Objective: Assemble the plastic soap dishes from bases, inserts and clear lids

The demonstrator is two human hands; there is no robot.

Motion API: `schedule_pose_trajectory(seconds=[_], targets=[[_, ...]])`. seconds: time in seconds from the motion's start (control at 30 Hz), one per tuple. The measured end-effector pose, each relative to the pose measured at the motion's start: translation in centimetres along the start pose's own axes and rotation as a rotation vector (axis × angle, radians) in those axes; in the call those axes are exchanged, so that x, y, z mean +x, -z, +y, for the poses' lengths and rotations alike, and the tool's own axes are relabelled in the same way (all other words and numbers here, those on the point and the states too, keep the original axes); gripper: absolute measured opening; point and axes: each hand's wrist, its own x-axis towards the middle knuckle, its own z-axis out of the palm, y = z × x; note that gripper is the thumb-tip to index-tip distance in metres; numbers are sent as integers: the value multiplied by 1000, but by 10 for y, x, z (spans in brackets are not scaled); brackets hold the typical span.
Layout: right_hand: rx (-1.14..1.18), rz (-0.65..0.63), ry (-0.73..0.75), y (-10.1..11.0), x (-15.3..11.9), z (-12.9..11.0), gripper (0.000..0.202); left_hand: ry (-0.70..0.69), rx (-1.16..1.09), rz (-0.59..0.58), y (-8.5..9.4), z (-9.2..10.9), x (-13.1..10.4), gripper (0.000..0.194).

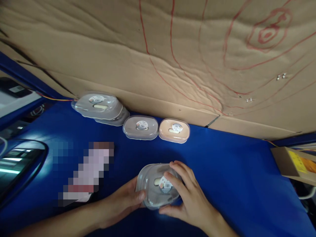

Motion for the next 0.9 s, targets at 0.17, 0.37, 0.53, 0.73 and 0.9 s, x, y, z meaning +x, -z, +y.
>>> schedule_pose_trajectory(seconds=[0.17, 0.37, 0.53, 0.73, 0.9], targets=[[2, 2, -3, -1, -1, 1, 87, -19, 53, 34, -6, 3, -1, 81], [41, 8, -23, -5, -4, 1, 89, -66, 69, 17, -7, 4, -1, 73], [65, 1, -33, -6, -7, 1, 94, -27, 100, -22, 5, -8, -2, 77], [109, -18, -79, -9, -8, 0, 101, -4, 138, -41, 8, -8, -3, 77], [133, -39, -104, -7, -8, -1, 99, -14, 147, -69, 7, -6, -2, 73]])
